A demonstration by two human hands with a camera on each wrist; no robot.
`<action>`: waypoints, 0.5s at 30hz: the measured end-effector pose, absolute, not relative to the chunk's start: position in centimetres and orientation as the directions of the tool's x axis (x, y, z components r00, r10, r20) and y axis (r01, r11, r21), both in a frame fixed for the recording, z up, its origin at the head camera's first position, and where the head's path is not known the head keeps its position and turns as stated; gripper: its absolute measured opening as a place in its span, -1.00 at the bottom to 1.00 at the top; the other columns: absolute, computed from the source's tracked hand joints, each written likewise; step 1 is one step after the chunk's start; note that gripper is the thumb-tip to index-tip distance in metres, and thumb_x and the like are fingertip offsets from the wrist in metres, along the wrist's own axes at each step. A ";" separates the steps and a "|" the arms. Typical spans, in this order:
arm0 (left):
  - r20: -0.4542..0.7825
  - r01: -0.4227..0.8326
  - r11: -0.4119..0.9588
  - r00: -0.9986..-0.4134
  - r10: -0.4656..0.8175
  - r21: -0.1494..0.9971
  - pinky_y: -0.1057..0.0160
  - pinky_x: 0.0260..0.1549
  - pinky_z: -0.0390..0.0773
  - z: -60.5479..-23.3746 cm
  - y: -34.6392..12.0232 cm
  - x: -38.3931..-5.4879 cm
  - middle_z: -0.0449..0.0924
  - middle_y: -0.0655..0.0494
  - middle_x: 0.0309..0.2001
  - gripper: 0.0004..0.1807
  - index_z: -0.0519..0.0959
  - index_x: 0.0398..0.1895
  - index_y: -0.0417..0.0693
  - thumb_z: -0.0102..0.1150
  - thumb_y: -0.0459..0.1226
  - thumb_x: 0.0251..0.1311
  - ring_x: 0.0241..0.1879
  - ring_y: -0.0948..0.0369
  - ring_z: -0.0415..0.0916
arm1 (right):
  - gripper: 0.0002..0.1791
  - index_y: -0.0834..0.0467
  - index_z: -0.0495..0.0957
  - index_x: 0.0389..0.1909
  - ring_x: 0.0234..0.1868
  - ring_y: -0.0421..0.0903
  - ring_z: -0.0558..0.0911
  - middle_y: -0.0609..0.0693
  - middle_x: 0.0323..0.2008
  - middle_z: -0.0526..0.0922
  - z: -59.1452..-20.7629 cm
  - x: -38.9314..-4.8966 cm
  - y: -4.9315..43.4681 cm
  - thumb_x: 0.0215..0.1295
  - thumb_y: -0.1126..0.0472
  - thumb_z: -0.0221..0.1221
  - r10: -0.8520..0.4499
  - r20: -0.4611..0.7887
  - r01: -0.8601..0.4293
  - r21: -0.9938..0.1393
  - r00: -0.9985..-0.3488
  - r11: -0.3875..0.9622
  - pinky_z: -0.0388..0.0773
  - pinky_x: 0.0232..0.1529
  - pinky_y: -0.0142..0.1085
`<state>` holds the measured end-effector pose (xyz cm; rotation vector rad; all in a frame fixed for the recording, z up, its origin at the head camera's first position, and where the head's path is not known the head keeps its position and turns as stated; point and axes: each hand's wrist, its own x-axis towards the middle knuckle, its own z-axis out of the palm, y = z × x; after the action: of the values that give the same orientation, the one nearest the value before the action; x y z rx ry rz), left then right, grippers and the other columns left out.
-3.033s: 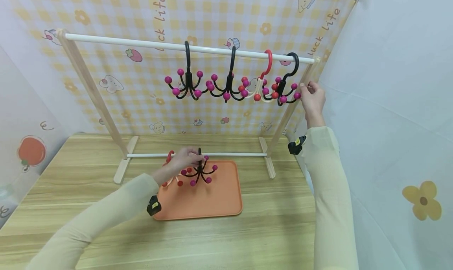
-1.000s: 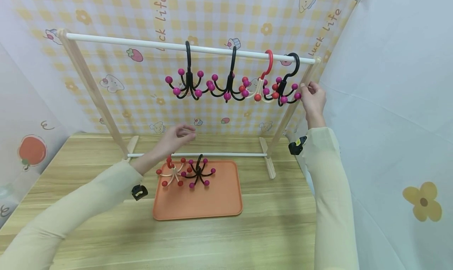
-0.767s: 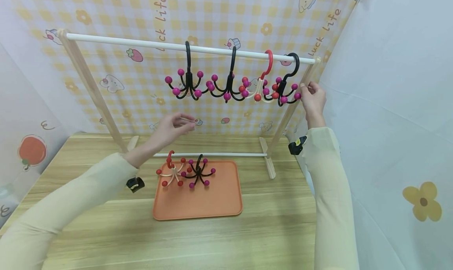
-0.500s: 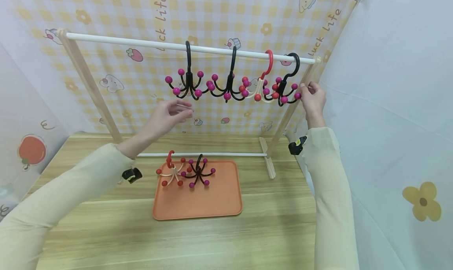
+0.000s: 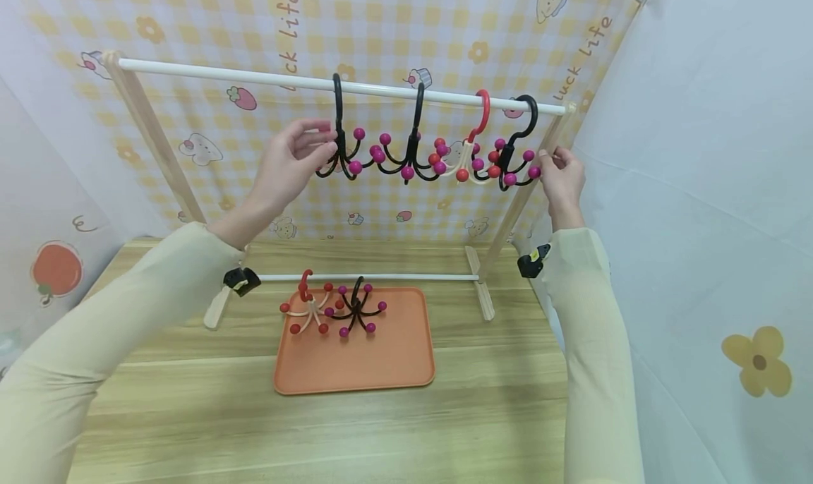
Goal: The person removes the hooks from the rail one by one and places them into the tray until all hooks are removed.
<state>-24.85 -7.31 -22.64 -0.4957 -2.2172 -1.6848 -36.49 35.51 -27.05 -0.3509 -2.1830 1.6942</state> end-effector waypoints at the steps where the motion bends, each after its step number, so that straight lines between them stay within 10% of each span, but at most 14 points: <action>1: 0.443 0.448 0.256 -0.893 0.078 0.857 0.40 -0.08 0.38 -22.5 -7.3 -25.0 0.46 0.05 0.02 -0.55 0.34 0.10 -0.17 0.09 -0.21 0.15 -0.04 0.27 0.41 | -0.79 0.08 0.48 -0.32 -0.35 -0.17 0.53 -0.04 -0.16 0.52 -27.5 -37.3 36.2 0.15 0.02 0.14 0.408 0.120 -0.027 -0.974 -0.905 0.226 0.49 -0.19 -0.35; 6: 0.406 0.402 0.287 -0.913 0.048 0.870 0.42 -0.07 0.36 -21.7 -7.1 -25.8 0.37 0.10 0.11 -0.51 0.30 0.15 -0.10 0.09 -0.18 0.16 0.02 0.29 0.36 | -0.81 0.08 0.51 -0.35 -0.40 -0.17 0.55 -0.08 -0.22 0.55 -29.4 -39.8 38.6 0.08 0.07 0.23 0.399 0.128 -0.074 -0.986 -0.908 0.148 0.52 -0.36 -0.43; 15: 0.321 0.312 0.299 -0.947 0.018 0.902 0.42 -0.02 0.32 -21.7 -6.8 -27.5 0.30 0.13 0.15 -0.49 0.27 0.19 -0.05 0.05 -0.16 0.18 0.11 0.24 0.26 | -0.71 0.10 0.43 -0.19 -0.25 -0.23 0.44 0.01 -0.10 0.43 -24.3 -31.5 31.2 0.25 -0.03 -0.01 0.406 0.140 -0.004 -0.948 -0.903 0.318 0.37 0.01 -0.32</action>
<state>-27.45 -6.85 -21.69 -0.3013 -2.3181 -1.6970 -31.52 31.16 -24.26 -0.3583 -2.2373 1.6106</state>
